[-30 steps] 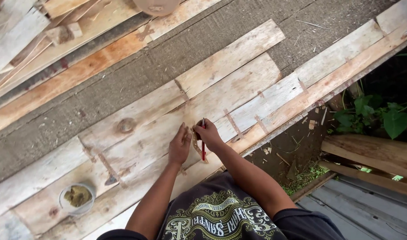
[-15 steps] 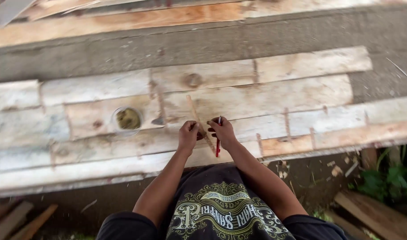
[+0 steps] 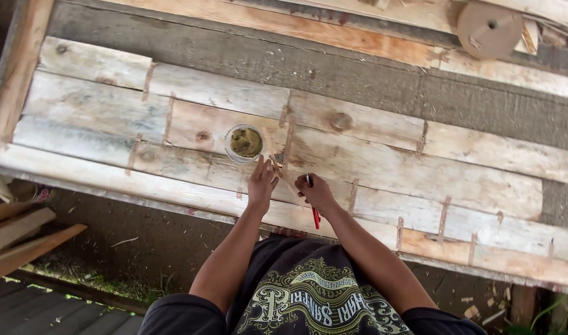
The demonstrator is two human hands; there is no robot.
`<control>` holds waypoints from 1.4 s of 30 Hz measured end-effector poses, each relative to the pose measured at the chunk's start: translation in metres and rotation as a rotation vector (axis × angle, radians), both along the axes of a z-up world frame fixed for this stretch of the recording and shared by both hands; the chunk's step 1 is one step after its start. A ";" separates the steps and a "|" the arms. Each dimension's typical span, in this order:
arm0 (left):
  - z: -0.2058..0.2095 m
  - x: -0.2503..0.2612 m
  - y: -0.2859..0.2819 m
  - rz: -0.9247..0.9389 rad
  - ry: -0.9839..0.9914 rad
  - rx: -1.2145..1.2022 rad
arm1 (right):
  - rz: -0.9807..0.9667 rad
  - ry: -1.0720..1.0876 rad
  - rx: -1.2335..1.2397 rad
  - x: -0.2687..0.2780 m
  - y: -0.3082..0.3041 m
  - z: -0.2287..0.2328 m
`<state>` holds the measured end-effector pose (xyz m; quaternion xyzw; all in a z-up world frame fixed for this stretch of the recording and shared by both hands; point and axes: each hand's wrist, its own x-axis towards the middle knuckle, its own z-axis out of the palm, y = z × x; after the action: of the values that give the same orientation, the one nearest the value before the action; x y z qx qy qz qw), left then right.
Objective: The person uses a utility knife to shave thin strips from wooden planks on a workbench. They repeatedly pick up planks, shave along the edges, and place the shavings aside. The person also arranges the planks on the bench during the process.
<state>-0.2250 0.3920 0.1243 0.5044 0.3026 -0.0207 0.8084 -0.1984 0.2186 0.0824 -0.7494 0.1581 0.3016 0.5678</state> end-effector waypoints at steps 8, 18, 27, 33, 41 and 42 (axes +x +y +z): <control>-0.063 -0.039 -0.009 0.067 0.176 0.041 | 0.025 0.027 -0.038 -0.012 -0.016 0.014; -0.065 -0.061 0.004 0.084 0.261 0.071 | -0.086 0.044 -0.006 -0.018 -0.017 -0.002; -0.057 0.003 0.105 0.341 0.224 0.103 | -0.231 -0.091 0.032 0.057 0.078 0.034; -0.047 0.094 0.250 0.247 0.165 0.072 | -0.336 -0.225 0.155 0.176 0.216 0.027; -0.002 0.240 0.391 0.186 0.028 0.009 | -0.457 -0.181 0.348 0.300 0.387 0.058; 0.000 0.261 0.395 0.167 -0.001 -0.010 | -0.468 -0.193 0.355 0.315 0.396 0.063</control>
<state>0.0357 0.7874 0.1238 0.4733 0.3431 0.0453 0.8101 0.1165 0.6144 0.1449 -0.6070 0.2169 0.1130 0.7562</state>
